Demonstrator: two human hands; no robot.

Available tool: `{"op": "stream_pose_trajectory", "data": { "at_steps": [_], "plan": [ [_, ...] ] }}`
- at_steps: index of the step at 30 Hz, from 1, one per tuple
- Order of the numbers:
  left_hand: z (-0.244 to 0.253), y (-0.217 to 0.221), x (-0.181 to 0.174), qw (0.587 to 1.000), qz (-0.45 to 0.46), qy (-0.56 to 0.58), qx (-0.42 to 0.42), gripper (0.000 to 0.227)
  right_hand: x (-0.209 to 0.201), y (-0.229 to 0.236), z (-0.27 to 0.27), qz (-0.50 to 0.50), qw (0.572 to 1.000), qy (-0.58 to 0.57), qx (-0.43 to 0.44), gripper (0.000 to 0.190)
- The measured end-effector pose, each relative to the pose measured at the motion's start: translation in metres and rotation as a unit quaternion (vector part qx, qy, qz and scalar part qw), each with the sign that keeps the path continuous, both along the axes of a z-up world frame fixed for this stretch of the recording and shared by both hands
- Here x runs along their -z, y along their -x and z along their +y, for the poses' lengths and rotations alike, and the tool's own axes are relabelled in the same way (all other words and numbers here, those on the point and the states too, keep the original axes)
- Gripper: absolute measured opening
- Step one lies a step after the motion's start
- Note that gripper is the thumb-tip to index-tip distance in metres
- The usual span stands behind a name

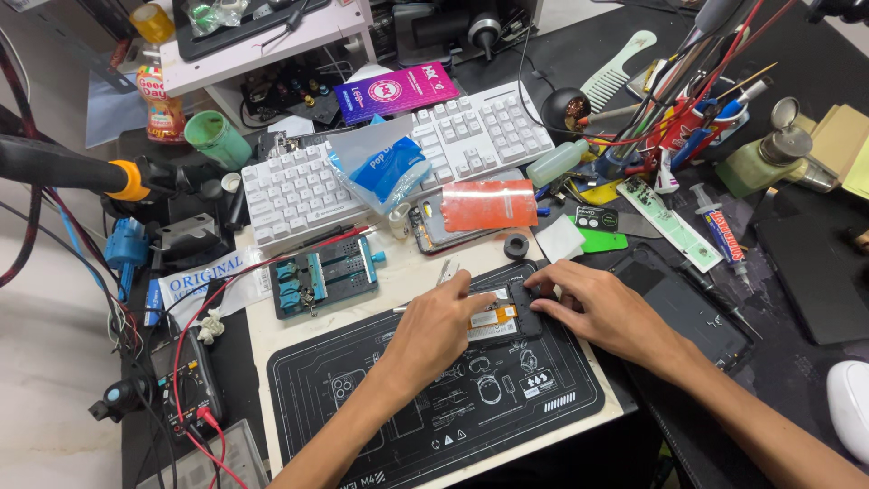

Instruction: The person uses a screwdriver to remove screws from a disassembled smartphone chassis on a workbench. They then use their hands to detach and reattach a small internal component, likely a camera module, before placing the screwdriver down.

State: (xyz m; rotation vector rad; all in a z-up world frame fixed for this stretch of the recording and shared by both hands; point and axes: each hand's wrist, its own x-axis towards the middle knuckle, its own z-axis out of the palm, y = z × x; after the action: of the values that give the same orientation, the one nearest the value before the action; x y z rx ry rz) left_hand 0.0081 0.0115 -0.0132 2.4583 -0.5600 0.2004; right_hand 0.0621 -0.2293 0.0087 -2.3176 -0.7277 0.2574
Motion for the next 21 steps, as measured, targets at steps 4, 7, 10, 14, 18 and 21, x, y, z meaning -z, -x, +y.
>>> {"op": "stream_pose_trajectory", "data": {
  "at_steps": [4, 7, 10, 14, 18, 21],
  "plan": [
    [-0.001, 0.007, -0.008, 0.985, -0.09, -0.145, 0.034, 0.038, -0.004, 0.001, 0.001, -0.008, 1.0, 0.003, -0.003, 0.032],
    [-0.004, 0.01, -0.021, 0.967, -0.132, -0.214, 0.037, 0.041, -0.012, 0.003, 0.002, 0.01, 1.0, 0.024, 0.006, 0.032],
    [-0.009, 0.014, -0.035, 0.965, -0.16, -0.206, 0.039, 0.049, -0.02, 0.011, 0.004, -0.013, 1.0, 0.021, 0.014, 0.034],
    [-0.027, 0.022, -0.047, 0.969, -0.159, -0.175, 0.07, 0.044, -0.021, 0.026, 0.007, -0.165, 0.985, -0.028, -0.036, 0.042],
    [-0.042, 0.023, -0.045, 0.967, -0.19, -0.151, 0.073, 0.033, -0.015, 0.032, 0.003, -0.236, 0.969, -0.037, -0.06, 0.038],
    [-0.044, 0.022, -0.041, 0.969, -0.18, -0.149, 0.084, 0.033, -0.011, 0.032, -0.001, -0.244, 0.968, -0.016, -0.062, 0.035]
  ]
}}
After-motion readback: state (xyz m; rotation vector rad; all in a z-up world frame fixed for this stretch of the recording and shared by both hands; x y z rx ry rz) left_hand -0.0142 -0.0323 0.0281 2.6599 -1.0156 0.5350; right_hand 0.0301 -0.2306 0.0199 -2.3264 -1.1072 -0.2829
